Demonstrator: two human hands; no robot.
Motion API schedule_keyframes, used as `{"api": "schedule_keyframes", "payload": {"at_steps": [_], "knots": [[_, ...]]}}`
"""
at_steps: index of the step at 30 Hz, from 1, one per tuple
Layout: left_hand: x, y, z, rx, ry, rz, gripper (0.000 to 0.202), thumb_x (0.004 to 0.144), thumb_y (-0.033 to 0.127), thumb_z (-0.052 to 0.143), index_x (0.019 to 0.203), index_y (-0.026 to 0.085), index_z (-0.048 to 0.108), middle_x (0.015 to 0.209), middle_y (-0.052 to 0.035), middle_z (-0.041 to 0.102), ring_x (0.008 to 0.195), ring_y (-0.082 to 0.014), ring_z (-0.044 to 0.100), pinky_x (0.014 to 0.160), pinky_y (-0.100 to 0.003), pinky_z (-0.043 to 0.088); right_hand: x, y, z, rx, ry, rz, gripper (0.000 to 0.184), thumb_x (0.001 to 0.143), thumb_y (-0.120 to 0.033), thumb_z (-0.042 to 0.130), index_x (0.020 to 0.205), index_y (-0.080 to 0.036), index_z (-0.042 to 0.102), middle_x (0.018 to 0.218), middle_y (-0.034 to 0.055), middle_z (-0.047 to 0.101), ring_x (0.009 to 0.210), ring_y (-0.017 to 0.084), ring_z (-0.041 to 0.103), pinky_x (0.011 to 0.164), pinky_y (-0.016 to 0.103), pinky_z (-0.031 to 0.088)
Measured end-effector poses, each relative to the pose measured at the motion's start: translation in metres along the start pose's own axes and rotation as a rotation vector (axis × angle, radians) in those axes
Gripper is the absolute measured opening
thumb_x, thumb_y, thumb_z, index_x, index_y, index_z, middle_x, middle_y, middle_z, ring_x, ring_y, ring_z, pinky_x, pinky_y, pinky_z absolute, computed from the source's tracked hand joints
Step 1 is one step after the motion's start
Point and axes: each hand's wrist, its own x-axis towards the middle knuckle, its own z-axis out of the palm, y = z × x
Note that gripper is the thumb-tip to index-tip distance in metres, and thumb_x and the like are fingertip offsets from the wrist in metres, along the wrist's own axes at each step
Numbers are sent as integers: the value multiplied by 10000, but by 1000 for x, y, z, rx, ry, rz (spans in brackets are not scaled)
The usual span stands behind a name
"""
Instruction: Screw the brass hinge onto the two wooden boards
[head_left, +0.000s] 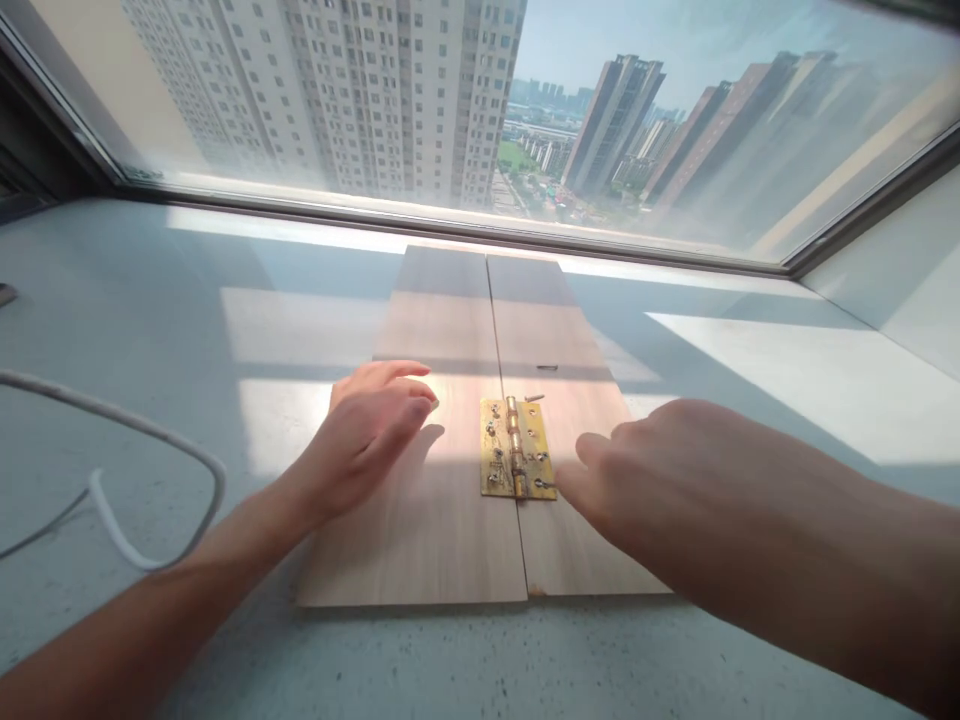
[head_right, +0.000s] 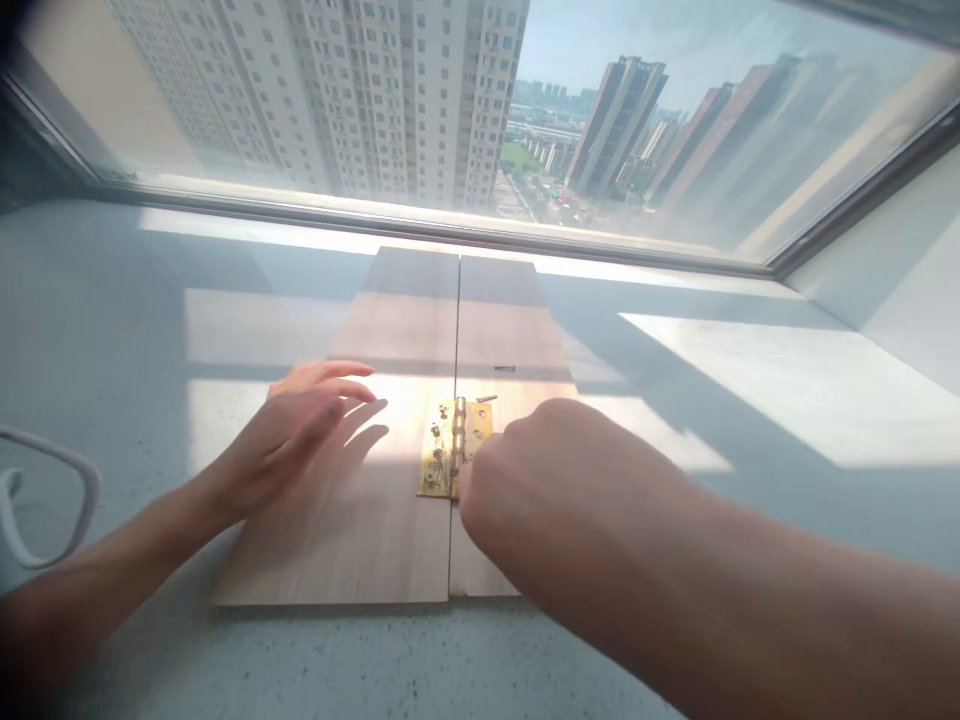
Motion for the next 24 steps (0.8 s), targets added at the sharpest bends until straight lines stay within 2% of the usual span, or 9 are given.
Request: {"api": "schedule_keyframes", "payload": {"at_steps": [3,6,10,13,16,18,20,22,24], "knots": [[-13,-24,-2,-54,94,-23,361,973,417,343,964,218,644,1179,-93,620,1184,-298,487,981,-535,330,7,-6,4,-11,-21,-42,271,582,32,538,532,-220,451,408,-30,409,331,90,162,363,302,62],[-17,-30,5,-154,170,-22,320,961,401,392,899,218,646,1098,-78,651,1129,-278,523,956,-495,353,12,-8,7,70,-64,8,287,601,25,555,499,-211,429,383,-36,363,343,74,124,361,280,55],[-18,-27,11,-183,244,-9,279,943,383,435,860,223,649,1037,-60,662,1064,-262,539,956,-490,319,21,-6,7,70,-161,264,337,640,-104,625,441,-209,374,369,-23,333,343,65,107,354,268,48],[-19,-26,10,-197,268,-4,259,936,375,444,852,222,635,996,-54,661,1009,-247,541,926,-461,332,24,-2,6,153,-249,494,397,765,-290,592,443,-208,375,380,0,381,312,83,233,321,250,121],[-21,-26,9,-205,254,2,241,930,370,448,852,219,620,960,-52,664,968,-242,539,903,-453,338,19,-1,6,285,-341,659,422,843,-392,525,479,-206,420,412,6,428,315,96,318,316,245,171],[-20,-26,10,-218,253,-5,224,923,367,456,869,217,613,945,-51,665,941,-242,541,898,-459,337,14,-5,6,231,-303,629,374,840,-419,523,533,-216,454,433,9,453,327,118,356,332,257,158],[-20,-28,11,-229,258,-18,204,910,369,472,893,217,607,930,-51,665,920,-244,542,888,-467,336,11,-12,6,86,-202,490,226,798,-374,560,636,-228,501,451,10,483,342,152,386,365,276,130],[-19,-29,12,-241,268,-33,197,893,376,488,904,217,604,910,-54,664,905,-250,541,869,-468,340,13,-16,4,-21,-142,330,68,742,-216,574,710,-232,517,460,0,498,342,162,383,397,290,99],[-19,-29,13,-259,279,-46,202,882,380,494,906,214,606,887,-60,664,891,-254,540,844,-464,348,18,-15,0,-51,-172,158,184,669,-52,533,672,-232,495,460,-6,491,334,149,359,416,305,77]]}}
